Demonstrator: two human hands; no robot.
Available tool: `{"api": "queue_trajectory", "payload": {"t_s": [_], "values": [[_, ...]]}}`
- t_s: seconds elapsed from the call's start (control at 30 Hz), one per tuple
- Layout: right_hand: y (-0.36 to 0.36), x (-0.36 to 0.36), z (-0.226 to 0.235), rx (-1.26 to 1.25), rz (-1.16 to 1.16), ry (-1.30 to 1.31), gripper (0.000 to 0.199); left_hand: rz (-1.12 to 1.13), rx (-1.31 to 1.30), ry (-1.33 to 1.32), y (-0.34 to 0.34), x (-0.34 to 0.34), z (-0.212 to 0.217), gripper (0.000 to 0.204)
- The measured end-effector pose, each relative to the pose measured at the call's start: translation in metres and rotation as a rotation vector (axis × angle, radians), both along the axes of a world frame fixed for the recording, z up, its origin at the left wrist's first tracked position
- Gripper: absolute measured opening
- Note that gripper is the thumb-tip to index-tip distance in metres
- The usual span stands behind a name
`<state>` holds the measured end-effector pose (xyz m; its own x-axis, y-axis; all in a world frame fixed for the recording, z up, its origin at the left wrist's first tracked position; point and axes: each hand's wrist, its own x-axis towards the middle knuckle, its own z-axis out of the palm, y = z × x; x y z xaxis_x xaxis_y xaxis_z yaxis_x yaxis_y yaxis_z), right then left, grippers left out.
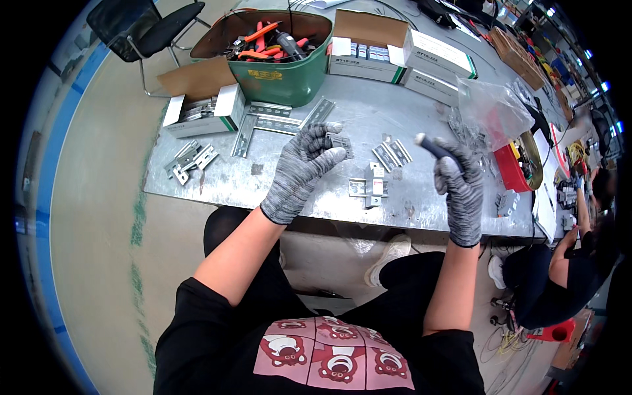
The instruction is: The person assembles small electrical components on a metal workbench. They use a screwdriver to tighten screws on white plastic housings, insert metal brackets, and handle various small parts and tools throughout the process.
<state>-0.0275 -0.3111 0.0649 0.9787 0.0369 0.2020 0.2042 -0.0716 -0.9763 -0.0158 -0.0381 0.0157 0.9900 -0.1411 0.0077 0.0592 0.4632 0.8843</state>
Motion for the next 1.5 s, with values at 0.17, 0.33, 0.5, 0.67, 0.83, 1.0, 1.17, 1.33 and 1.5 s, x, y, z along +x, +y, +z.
{"api": "queue_trajectory", "payload": {"t_s": [0.17, 0.33, 0.5, 0.67, 0.83, 1.0, 1.17, 1.33, 1.5], "values": [[0.011, -0.002, -0.001, -0.118, 0.01, 0.136, 0.022, 0.018, -0.059, -0.056, 0.001, 0.004, -0.009, 0.039], [0.012, -0.002, -0.001, -0.105, 0.036, 0.193, 0.021, 0.041, -0.029, -0.049, -0.001, 0.004, -0.006, 0.039], [0.012, 0.0, -0.003, -0.113, 0.045, 0.192, 0.021, 0.055, -0.05, -0.056, 0.0, 0.002, -0.003, 0.038], [0.016, 0.003, -0.002, -0.041, 0.058, 0.392, 0.023, 0.018, 0.007, -0.048, 0.004, 0.002, -0.002, 0.039], [0.028, 0.006, -0.018, -0.099, 0.0, -0.155, 0.051, 0.002, 0.005, -0.029, 0.004, 0.0, 0.005, 0.039], [0.022, 0.01, -0.008, 0.077, 0.155, 0.148, 0.068, 0.014, 0.021, -0.056, 0.005, -0.002, 0.004, 0.04], [0.037, 0.008, -0.007, 0.016, -0.019, -0.051, 0.062, 0.002, 0.018, -0.044, 0.004, -0.003, 0.005, 0.04], [0.014, 0.019, -0.023, 0.013, 0.039, 0.051, 0.07, -0.008, 0.005, -0.017, 0.004, -0.004, 0.008, 0.039], [0.037, 0.012, -0.012, -0.053, 0.023, -0.226, 0.078, 0.001, -0.001, -0.023, 0.006, -0.005, 0.009, 0.038]]}}
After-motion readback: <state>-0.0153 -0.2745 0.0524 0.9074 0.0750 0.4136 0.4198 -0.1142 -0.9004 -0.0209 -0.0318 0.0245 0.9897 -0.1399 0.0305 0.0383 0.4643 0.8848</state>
